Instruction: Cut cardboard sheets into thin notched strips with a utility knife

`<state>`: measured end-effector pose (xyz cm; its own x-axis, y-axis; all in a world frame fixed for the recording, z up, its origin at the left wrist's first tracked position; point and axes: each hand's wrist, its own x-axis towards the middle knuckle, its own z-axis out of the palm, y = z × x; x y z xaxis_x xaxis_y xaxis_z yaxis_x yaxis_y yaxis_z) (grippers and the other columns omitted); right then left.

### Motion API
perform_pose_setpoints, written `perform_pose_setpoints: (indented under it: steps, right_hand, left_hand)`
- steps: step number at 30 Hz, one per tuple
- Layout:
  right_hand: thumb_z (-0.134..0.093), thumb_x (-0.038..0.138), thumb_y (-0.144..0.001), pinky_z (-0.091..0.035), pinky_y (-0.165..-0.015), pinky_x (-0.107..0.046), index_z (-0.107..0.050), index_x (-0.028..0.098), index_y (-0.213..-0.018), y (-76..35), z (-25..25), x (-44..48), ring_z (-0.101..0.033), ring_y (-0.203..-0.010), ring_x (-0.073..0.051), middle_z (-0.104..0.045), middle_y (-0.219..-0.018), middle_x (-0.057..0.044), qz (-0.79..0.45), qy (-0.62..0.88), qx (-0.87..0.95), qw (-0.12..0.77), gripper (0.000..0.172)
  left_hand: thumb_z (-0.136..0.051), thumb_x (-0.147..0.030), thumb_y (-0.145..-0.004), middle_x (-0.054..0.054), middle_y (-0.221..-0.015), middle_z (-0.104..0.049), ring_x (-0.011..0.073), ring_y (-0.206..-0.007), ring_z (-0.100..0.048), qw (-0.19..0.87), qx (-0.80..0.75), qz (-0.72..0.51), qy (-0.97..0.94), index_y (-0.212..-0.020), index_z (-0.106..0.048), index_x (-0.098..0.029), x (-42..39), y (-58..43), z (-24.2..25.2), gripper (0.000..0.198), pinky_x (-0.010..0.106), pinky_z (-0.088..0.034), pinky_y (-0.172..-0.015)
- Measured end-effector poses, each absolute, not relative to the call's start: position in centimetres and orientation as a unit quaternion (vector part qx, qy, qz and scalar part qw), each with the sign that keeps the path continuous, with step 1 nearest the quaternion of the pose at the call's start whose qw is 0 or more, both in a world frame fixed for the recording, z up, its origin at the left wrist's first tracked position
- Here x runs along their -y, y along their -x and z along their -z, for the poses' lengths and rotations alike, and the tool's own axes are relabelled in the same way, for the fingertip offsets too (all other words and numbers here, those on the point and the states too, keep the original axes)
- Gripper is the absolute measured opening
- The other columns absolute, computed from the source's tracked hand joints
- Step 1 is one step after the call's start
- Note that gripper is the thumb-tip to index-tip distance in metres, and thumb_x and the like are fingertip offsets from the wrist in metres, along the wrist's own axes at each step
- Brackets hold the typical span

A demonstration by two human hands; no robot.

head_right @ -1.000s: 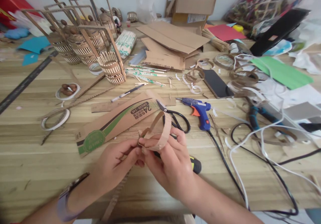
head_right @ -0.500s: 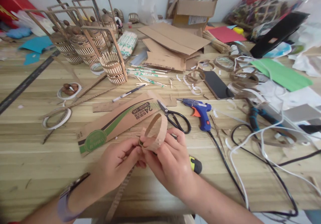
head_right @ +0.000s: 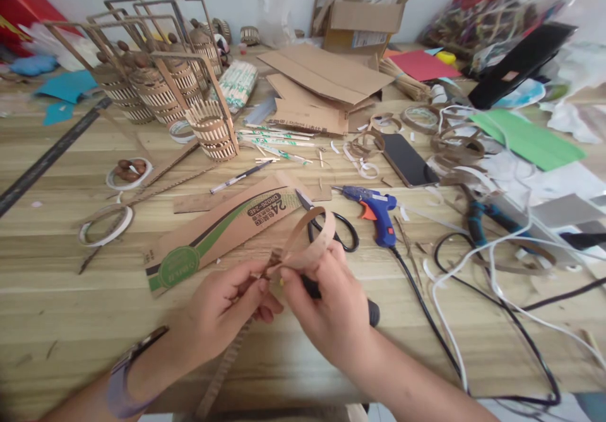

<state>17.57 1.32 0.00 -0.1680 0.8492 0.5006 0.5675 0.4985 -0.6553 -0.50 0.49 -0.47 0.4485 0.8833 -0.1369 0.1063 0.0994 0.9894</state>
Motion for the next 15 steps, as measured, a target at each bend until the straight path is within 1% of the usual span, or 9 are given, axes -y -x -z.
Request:
perform_pose_setpoints:
  steps: [2,3,5,7,9,11,12,14,15]
  right_hand:
    - [-0.053,0.022,-0.093,-0.054,-0.058,-0.027,-0.059,0.024,-0.089,-17.6,0.1,-1.3,-0.068,-0.067,-0.015,-0.071,-0.076,-0.001,-0.241,0.496,0.699,0.454,0.008]
    - [-0.053,0.023,-0.094,-0.054,-0.057,-0.026,-0.059,0.023,-0.089,-17.6,0.1,-1.4,-0.068,-0.066,-0.015,-0.072,-0.077,-0.001,-0.268,0.489,0.689,0.463,0.008]
    - [-0.054,0.021,-0.094,-0.057,-0.062,-0.026,-0.061,0.023,-0.09,-17.7,0.0,-1.7,-0.07,-0.07,-0.015,-0.073,-0.079,-0.001,-0.28,0.459,0.689,0.487,0.008]
    - [-0.055,0.018,-0.092,-0.058,-0.069,-0.027,-0.062,0.023,-0.09,-17.9,-0.3,-2.1,-0.071,-0.077,-0.016,-0.075,-0.083,-0.001,-0.256,0.447,0.68,0.522,0.009]
    - [-0.055,0.016,-0.092,-0.058,-0.068,-0.028,-0.061,0.024,-0.089,-18.1,-0.8,-2.6,-0.071,-0.078,-0.017,-0.075,-0.086,-0.002,-0.235,0.462,0.649,0.557,0.01]
    - [-0.055,0.016,-0.091,-0.057,-0.061,-0.029,-0.058,0.024,-0.09,-18.6,-1.6,-3.0,-0.071,-0.073,-0.017,-0.076,-0.087,-0.003,-0.222,0.48,0.617,0.583,0.009]
    - [-0.055,0.016,-0.091,-0.056,-0.058,-0.029,-0.057,0.024,-0.09,-18.9,-2.1,-3.1,-0.07,-0.07,-0.017,-0.076,-0.086,-0.003,-0.212,0.487,0.611,0.587,0.008]
    - [-0.057,0.018,-0.091,-0.055,-0.058,-0.029,-0.056,0.024,-0.089,-19.7,-3.6,-3.2,-0.069,-0.067,-0.017,-0.075,-0.084,-0.002,-0.167,0.505,0.627,0.569,0.006]
    - [-0.058,0.02,-0.09,-0.054,-0.058,-0.03,-0.057,0.025,-0.089,-20.3,-4.4,-3.3,-0.069,-0.067,-0.017,-0.075,-0.083,-0.001,-0.129,0.52,0.642,0.547,0.005]
  left_hand:
    - [-0.047,-0.042,-0.1,0.004,-0.079,-0.074,0.0156,-0.069,-0.07,0.637,-0.412,-0.322,-0.567,-0.118,-0.062,-0.018,-0.4,0.5,0.5,0.033,0.024,-0.056,-0.064]
    - [-0.048,-0.043,-0.099,0.004,-0.078,-0.074,0.0157,-0.069,-0.07,0.646,-0.414,-0.325,-0.553,-0.119,-0.062,-0.018,-0.4,0.4,0.6,0.035,0.024,-0.056,-0.064]
    - [-0.051,-0.046,-0.097,0.004,-0.077,-0.073,0.0153,-0.068,-0.069,0.663,-0.422,-0.33,-0.524,-0.114,-0.063,-0.017,-0.5,0.3,0.6,0.035,0.024,-0.056,-0.064]
    - [-0.054,-0.05,-0.094,0.004,-0.075,-0.072,0.0143,-0.065,-0.068,0.677,-0.427,-0.334,-0.498,-0.105,-0.064,-0.016,-0.7,0.2,0.6,0.036,0.023,-0.054,-0.062]
    - [-0.057,-0.056,-0.091,0.003,-0.068,-0.07,0.0127,-0.058,-0.065,0.695,-0.427,-0.326,-0.478,-0.093,-0.061,-0.016,-1.0,0.1,0.5,0.04,0.022,-0.052,-0.057]
    - [-0.057,-0.064,-0.087,0.001,-0.059,-0.065,0.0105,-0.046,-0.057,0.718,-0.434,-0.302,-0.453,-0.087,-0.057,-0.017,-1.3,0.1,0.3,0.047,0.019,-0.046,-0.046]
    - [-0.055,-0.067,-0.086,-0.002,-0.054,-0.062,0.0092,-0.04,-0.052,0.727,-0.442,-0.288,-0.439,-0.087,-0.056,-0.017,-1.4,0.1,0.2,0.05,0.018,-0.041,-0.041]
    - [-0.052,-0.071,-0.085,-0.006,-0.048,-0.055,0.0071,-0.033,-0.04,0.733,-0.464,-0.269,-0.418,-0.09,-0.055,-0.018,-1.5,0.2,-0.3,0.054,0.016,-0.03,-0.035]
    - [-0.052,-0.072,-0.084,-0.007,-0.046,-0.052,0.0066,-0.032,-0.036,0.731,-0.475,-0.265,-0.413,-0.092,-0.055,-0.018,-1.5,0.4,-0.7,0.054,0.016,-0.027,-0.034]
